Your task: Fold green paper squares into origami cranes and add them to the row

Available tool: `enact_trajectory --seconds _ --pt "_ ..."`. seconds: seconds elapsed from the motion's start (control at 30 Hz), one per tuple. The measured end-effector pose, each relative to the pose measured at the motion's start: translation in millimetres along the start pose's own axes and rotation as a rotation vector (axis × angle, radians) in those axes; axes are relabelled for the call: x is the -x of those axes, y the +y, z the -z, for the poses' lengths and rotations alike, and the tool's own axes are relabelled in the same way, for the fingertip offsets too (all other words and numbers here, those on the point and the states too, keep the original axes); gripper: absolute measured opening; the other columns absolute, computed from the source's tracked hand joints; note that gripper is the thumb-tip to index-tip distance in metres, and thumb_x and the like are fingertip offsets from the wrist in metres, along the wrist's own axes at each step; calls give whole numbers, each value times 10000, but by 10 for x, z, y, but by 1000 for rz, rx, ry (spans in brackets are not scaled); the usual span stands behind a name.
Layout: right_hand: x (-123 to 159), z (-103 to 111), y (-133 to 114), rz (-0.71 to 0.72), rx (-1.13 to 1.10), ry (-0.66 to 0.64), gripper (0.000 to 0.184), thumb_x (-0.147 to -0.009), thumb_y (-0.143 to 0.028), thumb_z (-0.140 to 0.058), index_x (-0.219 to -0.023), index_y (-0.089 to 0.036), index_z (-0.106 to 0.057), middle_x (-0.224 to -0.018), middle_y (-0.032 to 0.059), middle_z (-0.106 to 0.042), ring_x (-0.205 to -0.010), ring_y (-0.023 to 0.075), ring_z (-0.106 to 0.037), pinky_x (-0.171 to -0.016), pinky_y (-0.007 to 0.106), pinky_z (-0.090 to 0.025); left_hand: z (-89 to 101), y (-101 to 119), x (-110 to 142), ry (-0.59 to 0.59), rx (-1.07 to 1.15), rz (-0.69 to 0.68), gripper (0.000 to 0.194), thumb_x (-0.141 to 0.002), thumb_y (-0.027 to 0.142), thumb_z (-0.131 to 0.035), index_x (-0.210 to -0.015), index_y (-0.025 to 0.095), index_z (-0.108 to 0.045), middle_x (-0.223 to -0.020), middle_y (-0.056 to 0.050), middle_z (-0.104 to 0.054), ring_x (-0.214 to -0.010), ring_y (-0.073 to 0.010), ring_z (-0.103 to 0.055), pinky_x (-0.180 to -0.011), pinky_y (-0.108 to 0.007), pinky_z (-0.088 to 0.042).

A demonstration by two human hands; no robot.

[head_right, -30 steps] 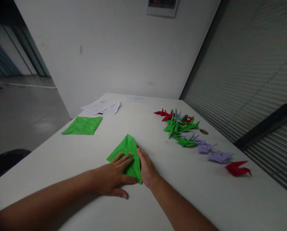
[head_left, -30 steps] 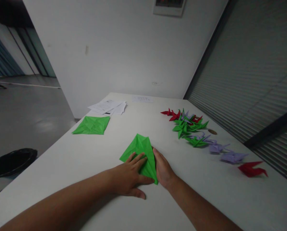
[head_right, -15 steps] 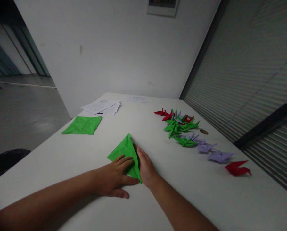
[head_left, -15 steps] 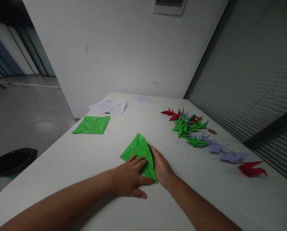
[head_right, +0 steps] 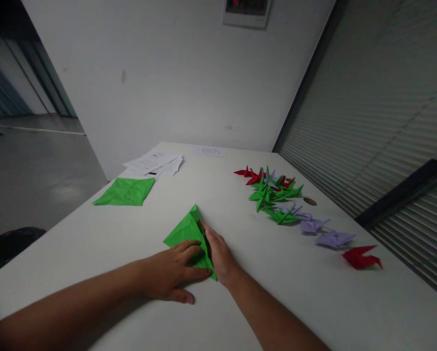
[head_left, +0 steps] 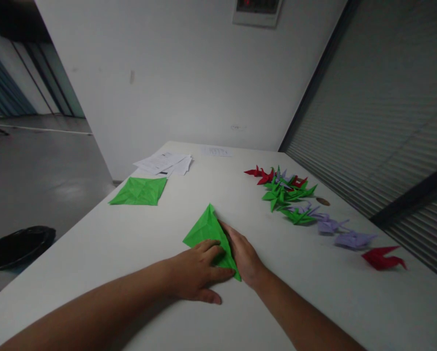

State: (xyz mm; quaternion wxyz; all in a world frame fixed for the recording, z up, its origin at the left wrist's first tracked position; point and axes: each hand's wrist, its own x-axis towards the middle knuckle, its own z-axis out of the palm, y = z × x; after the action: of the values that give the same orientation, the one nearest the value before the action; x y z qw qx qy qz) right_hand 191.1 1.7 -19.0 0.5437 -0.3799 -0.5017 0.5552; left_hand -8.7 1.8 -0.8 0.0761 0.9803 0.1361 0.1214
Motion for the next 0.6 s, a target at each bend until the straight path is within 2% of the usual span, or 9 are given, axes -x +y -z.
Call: enact_trajectory --seconds 0.17,0.3,0.4,0.5,0.6 --pt "-18 138 21 62 273 -72 586 -981 -629 -547 -1453 -286 -603 -1591 49 -500 -1519 278 -388 -1305 512 -182 36 10 -18 8 -19 -55 734 -930 705 -536 -1457 195 -545 -1419 -215 -527 -1330 -412 -482 -1164 -575 -370" --pt "-38 217 9 129 538 -210 562 -1041 -540 -478 -1547 -295 -476 -1671 41 -363 -1567 247 -286 -1308 510 -167 77 36 -30 -16 -25 -84 671 -961 646 -539 -1449 186 -542 -1509 -207 -502 -1395 -394 -459 -1184 -541 -355" --pt "-56 236 18 172 747 -295 521 -1074 -423 -418 -1572 -272 -435 -1685 69 -327 -1579 245 -252 -1299 559 -146 95 40 -34 -5 -39 -107 637 -963 627 -553 -1425 189 -568 -1464 -205 -547 -1373 -394 -492 -1157 -533 -391" --pt "-66 229 38 173 936 -338 516 -1065 -325 -411 -1571 -232 -439 -1661 120 -364 -1567 262 -284 -1281 618 -127 142 60 -54 18 -41 -166 485 -968 564 -589 -1262 188 -676 -1314 -191 -640 -1212 -346 -611 -1061 -475 -482" --pt "-58 197 26 162 1055 -358 522 -1055 -272 -393 -1565 -177 -445 -1650 152 -377 -1565 264 -291 -1277 616 -152 225 121 -70 45 -11 -312 253 -1012 376 -559 -975 188 -725 -1132 -151 -710 -1027 -249 -680 -921 -362 -544"
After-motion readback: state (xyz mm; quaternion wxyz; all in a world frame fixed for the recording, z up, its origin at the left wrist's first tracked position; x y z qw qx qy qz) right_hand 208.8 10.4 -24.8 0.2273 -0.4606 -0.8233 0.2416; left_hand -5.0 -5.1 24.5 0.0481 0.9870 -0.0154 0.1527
